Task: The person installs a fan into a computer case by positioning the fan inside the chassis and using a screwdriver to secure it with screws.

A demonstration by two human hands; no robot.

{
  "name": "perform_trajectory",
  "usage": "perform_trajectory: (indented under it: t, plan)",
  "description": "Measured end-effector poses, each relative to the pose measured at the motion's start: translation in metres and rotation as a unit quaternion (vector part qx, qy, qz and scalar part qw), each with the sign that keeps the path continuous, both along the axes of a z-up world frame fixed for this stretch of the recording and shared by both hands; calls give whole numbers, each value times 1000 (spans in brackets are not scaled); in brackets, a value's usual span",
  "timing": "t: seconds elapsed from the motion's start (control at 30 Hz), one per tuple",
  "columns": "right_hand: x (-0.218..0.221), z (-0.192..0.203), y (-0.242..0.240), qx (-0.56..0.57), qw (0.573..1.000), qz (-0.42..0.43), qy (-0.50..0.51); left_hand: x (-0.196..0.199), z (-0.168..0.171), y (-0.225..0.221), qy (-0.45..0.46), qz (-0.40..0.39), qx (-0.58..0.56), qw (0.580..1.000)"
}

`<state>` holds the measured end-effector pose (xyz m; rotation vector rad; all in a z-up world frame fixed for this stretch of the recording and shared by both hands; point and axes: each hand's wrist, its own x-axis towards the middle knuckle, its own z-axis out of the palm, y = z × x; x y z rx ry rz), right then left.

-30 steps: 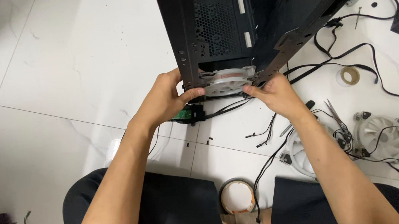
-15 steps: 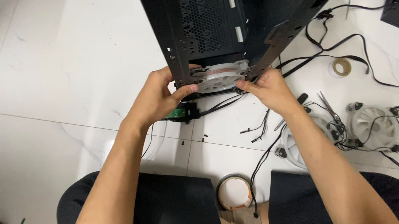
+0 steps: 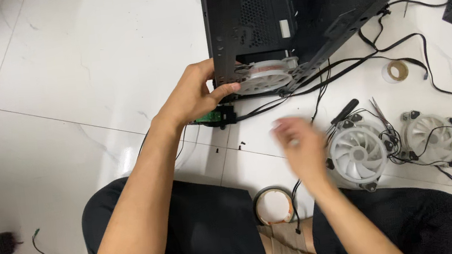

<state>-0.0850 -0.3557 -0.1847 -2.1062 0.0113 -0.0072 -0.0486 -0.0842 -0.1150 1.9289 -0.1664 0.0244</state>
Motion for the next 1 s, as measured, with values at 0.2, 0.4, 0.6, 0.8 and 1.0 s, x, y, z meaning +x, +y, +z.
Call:
perform_trajectory:
  t: [0.2,0.4,0.6,0.8,1.0]
  plan:
    - [-21,-51,38,-155,936,315,-35,-1,-5,5,-26,-21,4,999]
    - [-28,-61,36,-233,919,311,-65,4,-5,3,-3,-28,8,1000]
    - [-36,-17,44,-12,993,99,61,7,-8,4,17,-3,22,1000]
    - [-8,65,93,211,978,2,6,4,-1,2,11,-2,17,1000]
    - [9,64,110,98,967,-5,-235,1,4,3,10,-1,22,1000]
